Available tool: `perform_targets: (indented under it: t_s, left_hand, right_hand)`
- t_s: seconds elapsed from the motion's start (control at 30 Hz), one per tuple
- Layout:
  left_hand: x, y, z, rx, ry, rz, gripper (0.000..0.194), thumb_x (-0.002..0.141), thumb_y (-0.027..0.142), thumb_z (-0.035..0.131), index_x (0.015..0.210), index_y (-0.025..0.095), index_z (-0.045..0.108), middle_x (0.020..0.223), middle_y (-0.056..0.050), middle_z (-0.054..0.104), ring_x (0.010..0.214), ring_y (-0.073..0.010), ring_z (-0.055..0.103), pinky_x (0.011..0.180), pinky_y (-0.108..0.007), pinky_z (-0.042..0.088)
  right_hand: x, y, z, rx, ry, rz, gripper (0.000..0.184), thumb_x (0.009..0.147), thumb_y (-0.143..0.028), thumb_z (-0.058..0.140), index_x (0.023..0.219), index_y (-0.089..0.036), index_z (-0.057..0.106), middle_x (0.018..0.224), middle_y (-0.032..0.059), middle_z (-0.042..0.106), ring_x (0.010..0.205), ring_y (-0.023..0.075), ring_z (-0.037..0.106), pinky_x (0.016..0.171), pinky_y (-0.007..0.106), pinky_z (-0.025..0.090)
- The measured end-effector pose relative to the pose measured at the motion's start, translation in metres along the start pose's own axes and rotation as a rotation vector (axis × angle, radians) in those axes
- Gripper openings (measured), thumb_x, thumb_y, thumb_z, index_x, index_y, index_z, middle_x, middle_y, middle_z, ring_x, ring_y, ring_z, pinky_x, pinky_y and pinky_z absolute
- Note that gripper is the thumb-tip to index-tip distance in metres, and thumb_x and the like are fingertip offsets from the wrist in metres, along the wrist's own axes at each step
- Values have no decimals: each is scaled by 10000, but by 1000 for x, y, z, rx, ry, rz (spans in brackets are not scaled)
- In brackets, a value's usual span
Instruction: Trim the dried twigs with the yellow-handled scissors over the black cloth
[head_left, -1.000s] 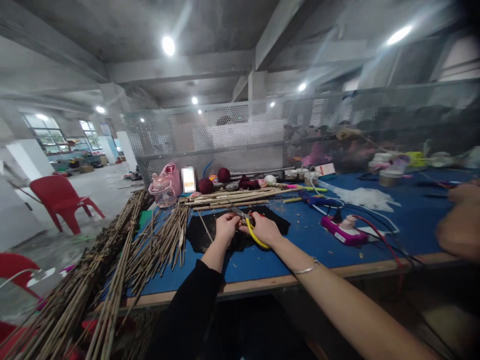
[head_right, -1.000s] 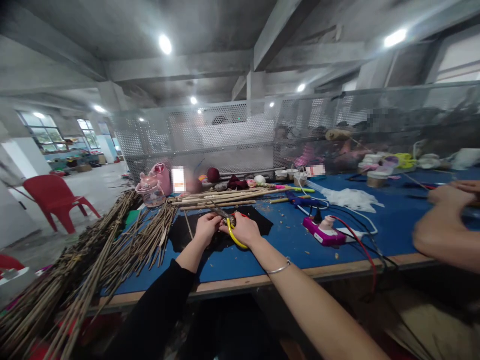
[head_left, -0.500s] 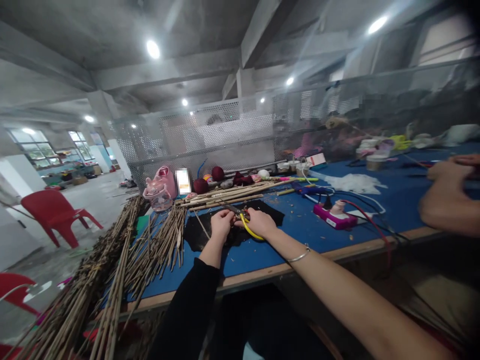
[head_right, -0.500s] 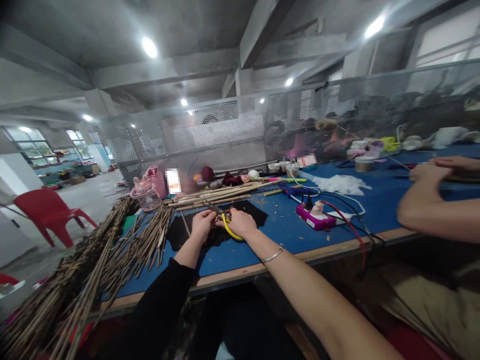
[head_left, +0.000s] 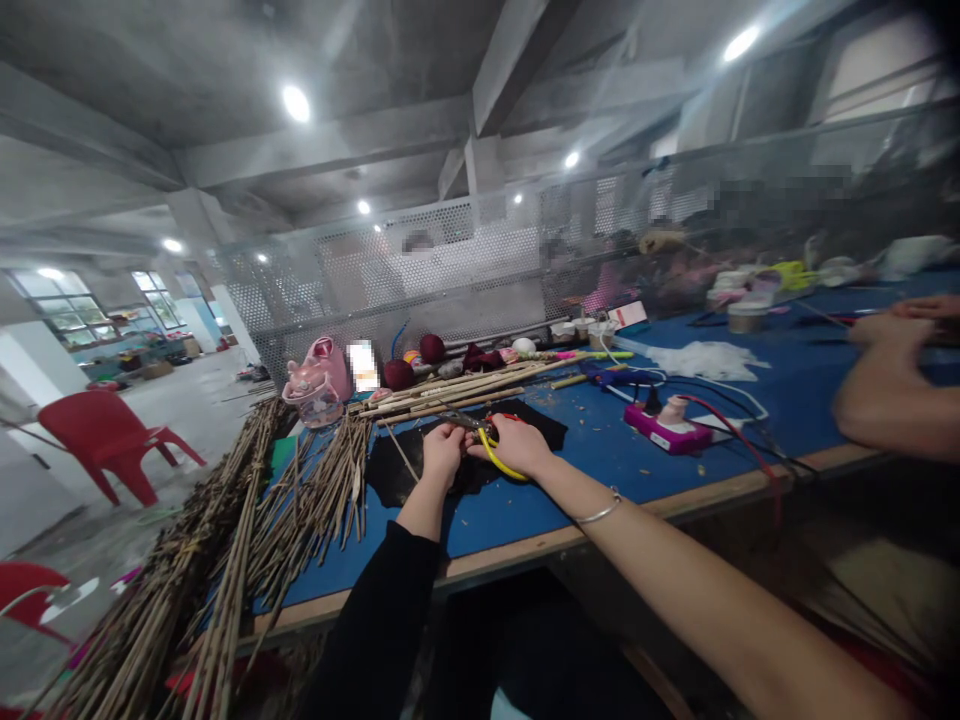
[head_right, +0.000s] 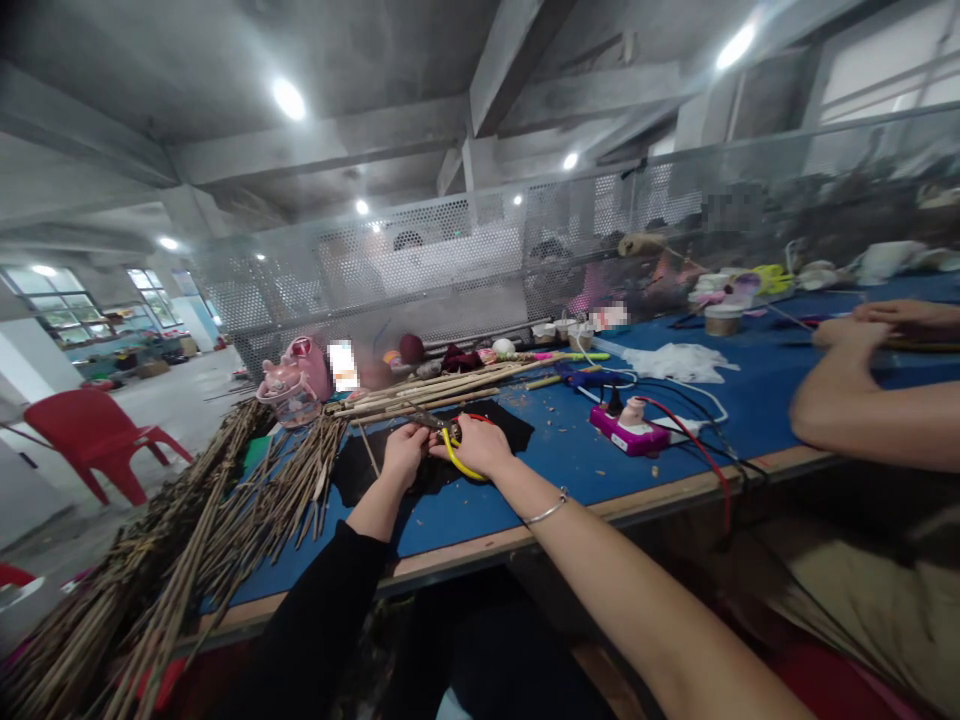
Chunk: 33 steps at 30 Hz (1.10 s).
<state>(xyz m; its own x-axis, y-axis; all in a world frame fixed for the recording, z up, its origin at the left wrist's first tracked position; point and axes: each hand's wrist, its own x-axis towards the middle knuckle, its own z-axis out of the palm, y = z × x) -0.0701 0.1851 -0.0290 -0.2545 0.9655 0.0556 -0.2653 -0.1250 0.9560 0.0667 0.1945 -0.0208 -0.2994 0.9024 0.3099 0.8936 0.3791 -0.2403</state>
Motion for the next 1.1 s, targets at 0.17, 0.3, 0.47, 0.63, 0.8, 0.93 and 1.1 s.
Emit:
perform_targets:
  t_s: [0.17,0.3,0.47,0.63,0.8,0.93,1.1]
  left_hand:
    - [-2,1,1,27,-3,14,44,617,143,605,589,110,599,495,3,564,450,-68,500,474,-179,405]
    - [-4,2,2,35,-7,34,48,630,147,587,603,115,609,498,7,564,453,-68,498,476,-177,401]
    - [-4,2,1,50,-7,70,67,636,176,584,613,120,612,510,10,561,456,-68,492,477,-178,396]
    - [-2,0,-1,45,-17,78,90,630,211,599,624,123,616,508,16,547,460,-69,487,489,-183,399]
    - [0,1,-1,2,-13,67,92,617,210,619,631,119,616,522,16,547,461,-61,481,503,-186,406]
    - [0,2,-2,-30,41,70,124,616,216,628,687,114,630,530,12,549,457,-55,472,501,-185,402]
    - [5,-3,-5,35,52,96,107,595,217,629,614,112,629,522,1,565,469,-64,483,498,-182,393]
  right_hand:
    - [-1,-1,-3,-10,-2,-37,643,658,-700,461,1005,-159,469,977,134,616,910,258,585,717,312,400]
    - [-1,-3,-5,-17,-17,-19,626,679,-705,424,991,-163,465,919,125,635,870,256,603,686,302,401]
    - [-1,-2,-3,-24,-19,15,637,665,-733,400,971,-180,480,857,113,651,840,263,613,678,310,401]
    - [1,-1,-1,-17,-48,39,655,649,-751,395,950,-181,512,862,122,651,826,265,617,671,313,411]
    - [3,1,1,-8,-49,34,654,662,-757,360,925,-185,534,850,123,655,817,267,619,655,313,415]
    - [3,1,2,-29,-18,40,655,670,-755,348,929,-181,526,830,119,657,807,270,620,651,318,411]
    - [0,0,0,-17,-1,11,657,658,-730,415,1005,-177,484,889,109,652,862,254,610,694,304,405]
